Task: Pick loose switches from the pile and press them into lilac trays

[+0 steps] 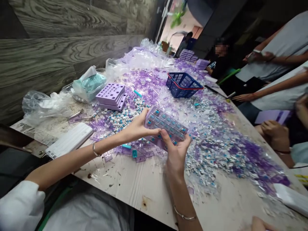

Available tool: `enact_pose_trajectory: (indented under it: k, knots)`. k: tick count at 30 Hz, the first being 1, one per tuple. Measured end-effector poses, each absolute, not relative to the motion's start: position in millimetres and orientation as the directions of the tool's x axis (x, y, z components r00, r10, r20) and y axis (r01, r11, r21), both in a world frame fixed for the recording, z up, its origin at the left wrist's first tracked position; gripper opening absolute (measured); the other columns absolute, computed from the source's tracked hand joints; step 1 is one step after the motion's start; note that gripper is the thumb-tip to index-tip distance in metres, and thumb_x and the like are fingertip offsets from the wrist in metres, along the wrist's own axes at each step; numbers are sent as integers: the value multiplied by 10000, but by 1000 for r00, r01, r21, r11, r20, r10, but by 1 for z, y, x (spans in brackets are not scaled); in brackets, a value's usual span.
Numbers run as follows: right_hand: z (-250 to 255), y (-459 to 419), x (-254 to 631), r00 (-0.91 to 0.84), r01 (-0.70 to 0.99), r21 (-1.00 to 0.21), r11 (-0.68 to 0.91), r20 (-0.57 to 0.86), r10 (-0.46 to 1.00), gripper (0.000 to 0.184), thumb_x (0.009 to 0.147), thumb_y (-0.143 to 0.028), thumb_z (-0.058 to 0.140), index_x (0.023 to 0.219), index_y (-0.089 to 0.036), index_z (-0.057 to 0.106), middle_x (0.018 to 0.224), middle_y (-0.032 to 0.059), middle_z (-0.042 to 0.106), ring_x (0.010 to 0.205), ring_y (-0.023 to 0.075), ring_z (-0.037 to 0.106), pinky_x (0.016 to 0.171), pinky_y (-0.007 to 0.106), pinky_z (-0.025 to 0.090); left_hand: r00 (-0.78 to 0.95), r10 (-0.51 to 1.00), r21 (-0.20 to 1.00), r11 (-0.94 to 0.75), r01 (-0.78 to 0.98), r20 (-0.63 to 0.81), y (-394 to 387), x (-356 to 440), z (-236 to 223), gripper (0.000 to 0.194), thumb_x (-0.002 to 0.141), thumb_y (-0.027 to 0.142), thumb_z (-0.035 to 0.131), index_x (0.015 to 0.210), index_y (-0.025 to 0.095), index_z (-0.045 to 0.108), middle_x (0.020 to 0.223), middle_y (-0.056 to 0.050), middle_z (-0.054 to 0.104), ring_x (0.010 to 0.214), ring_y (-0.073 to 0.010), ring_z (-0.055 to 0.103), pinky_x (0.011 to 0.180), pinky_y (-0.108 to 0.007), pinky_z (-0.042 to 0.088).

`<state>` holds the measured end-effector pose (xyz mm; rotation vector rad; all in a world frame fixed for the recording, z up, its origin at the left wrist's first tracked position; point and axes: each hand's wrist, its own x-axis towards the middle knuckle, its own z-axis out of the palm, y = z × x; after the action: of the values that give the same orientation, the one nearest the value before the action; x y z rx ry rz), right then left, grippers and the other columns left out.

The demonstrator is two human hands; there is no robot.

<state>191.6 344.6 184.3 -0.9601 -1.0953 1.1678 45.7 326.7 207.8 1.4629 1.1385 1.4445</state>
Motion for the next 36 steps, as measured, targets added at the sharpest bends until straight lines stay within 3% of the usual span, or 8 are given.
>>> enact_pose_trajectory:
  k: [5,13,19,24,31,36]
  knots:
    - [180,340,182,-112,-151,-980,132,150,982,701,628,-366,839,1226,-183,521,1133,94,660,960,216,660,879,367,531,-151,954,965,-261,4,259,308,36,192,442,705,322,741,1008,204,441,975,-31,566,930,-235,580,839,-400,480]
    - [161,332,189,-122,27,-998,50,47,991,911,561,-440,859,1345,-216,451,1177,104,632,1033,277,633,945,463,490,-256,951,974,-205,-93,175,285,48,158,500,725,372,758,1078,199,449,1021,-38,588,935,-206,599,815,-351,498]
    - [155,326,186,-119,103,-992,69,56,991,963,560,-472,845,1376,-212,406,1224,122,606,1066,295,617,934,446,503,-229,961,970,-192,-147,155,277,42,154,503,742,354,762,1099,211,439,1029,-27,593,918,-172,604,781,-287,493]
    - [147,327,186,-104,117,-993,32,20,994,976,576,-503,836,1387,-213,378,1266,134,582,1103,307,604,983,478,475,-197,972,982,-150,-118,125,280,35,152,485,739,351,766,1095,204,471,1010,-23,625,889,-170,625,739,-260,505]
    - [150,321,185,-141,79,-992,99,87,986,843,709,-460,781,1383,-234,326,1339,122,530,1212,252,547,1086,447,408,-212,968,990,-141,-8,136,280,36,159,400,801,294,709,1135,219,502,1072,-5,613,960,-161,598,833,-267,472]
    - [156,319,186,-136,-25,-995,98,101,986,803,703,-381,807,1334,-255,326,1266,90,566,1133,217,595,1011,385,484,-208,963,983,-156,94,173,278,34,159,366,821,313,690,1117,232,491,984,14,604,876,-141,598,725,-230,471]
